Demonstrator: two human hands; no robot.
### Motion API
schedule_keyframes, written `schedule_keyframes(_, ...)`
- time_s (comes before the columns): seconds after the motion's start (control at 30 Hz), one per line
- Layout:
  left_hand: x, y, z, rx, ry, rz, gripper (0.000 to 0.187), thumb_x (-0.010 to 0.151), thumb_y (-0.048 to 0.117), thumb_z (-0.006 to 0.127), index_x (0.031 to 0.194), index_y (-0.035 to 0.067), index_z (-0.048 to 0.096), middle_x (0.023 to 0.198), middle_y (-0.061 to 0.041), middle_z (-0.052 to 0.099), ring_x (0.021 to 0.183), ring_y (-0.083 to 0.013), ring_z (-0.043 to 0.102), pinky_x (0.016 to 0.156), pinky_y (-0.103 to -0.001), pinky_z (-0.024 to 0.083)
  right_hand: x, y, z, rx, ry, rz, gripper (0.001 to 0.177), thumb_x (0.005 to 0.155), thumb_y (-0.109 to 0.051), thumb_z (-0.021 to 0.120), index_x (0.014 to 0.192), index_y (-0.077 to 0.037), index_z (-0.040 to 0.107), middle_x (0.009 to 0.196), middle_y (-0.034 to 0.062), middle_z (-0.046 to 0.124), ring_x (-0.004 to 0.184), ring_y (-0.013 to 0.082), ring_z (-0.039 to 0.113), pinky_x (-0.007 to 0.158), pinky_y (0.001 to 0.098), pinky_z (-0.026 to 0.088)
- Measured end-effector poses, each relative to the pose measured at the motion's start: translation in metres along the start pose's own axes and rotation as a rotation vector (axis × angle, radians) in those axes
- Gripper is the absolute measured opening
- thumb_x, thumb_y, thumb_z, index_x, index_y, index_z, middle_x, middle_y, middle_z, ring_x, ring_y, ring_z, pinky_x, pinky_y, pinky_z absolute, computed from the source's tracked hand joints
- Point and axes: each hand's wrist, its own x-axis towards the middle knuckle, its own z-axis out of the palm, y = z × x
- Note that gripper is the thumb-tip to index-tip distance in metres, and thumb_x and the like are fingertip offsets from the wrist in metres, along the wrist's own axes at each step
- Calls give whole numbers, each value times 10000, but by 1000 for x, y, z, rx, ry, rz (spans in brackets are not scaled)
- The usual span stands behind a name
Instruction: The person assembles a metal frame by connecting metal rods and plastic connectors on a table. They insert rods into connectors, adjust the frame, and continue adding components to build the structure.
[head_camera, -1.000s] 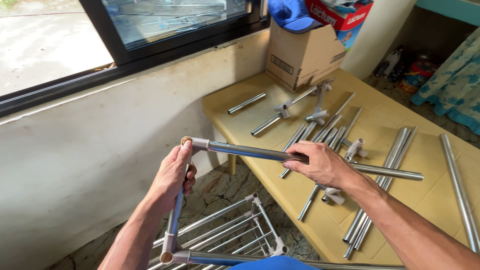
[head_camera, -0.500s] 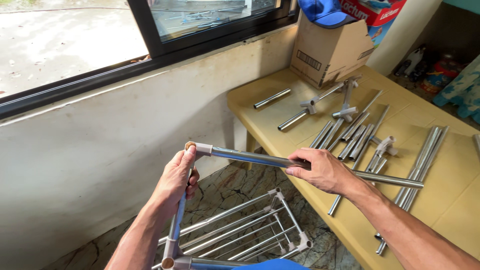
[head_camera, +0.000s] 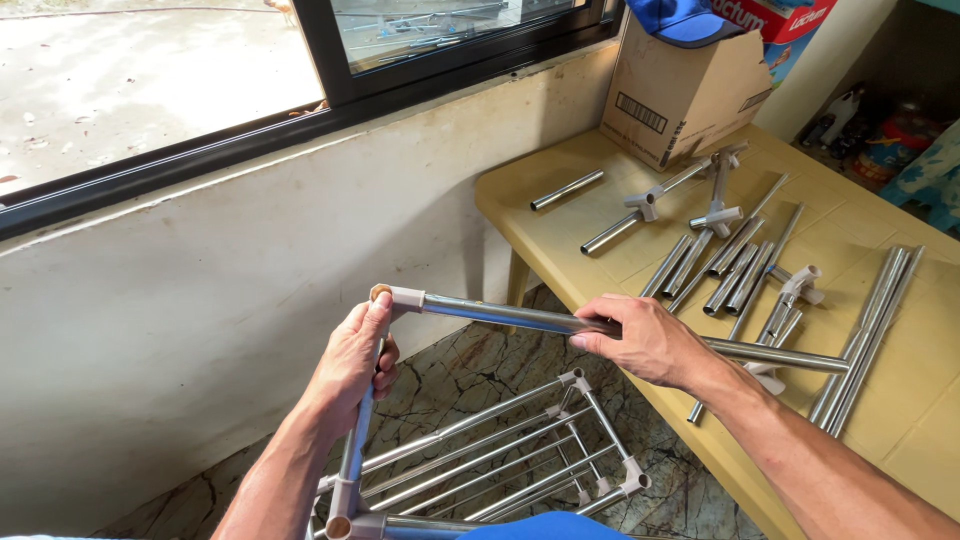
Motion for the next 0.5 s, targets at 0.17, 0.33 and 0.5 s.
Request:
schedule_keyframes(0.17, -2, 1, -9, -1, 20, -4, 469, 955, 582, 518, 1116, 146, 577, 598, 19, 424, 459, -90, 391, 425, -274, 314, 2, -9, 2, -23, 2, -22, 422, 845, -462, 720, 1107, -132, 738, 867, 52, 741, 796, 196, 705, 740, 370, 544)
schedule_keyframes(0.33, -1, 0, -15, 6, 60, -9, 540, 913, 588, 550, 1229, 167, 668, 598, -5, 491, 457, -97, 426, 425, -271, 354, 1, -15, 4, -57, -16, 34, 422, 842, -503, 688, 1134, -206, 751, 816, 24, 733, 754, 178, 684, 719, 371, 526)
schedule_keyframes(0.5, 1, -4, -20, 25, 57, -9, 625, 914, 621, 540, 1235, 105, 687, 569, -5, 485, 436, -89, 409, 400, -262, 336, 2, -16, 7, -53, -8, -14, 429, 856, -504, 693, 1139, -187, 745, 805, 21, 729, 752, 172, 682, 714, 366, 531)
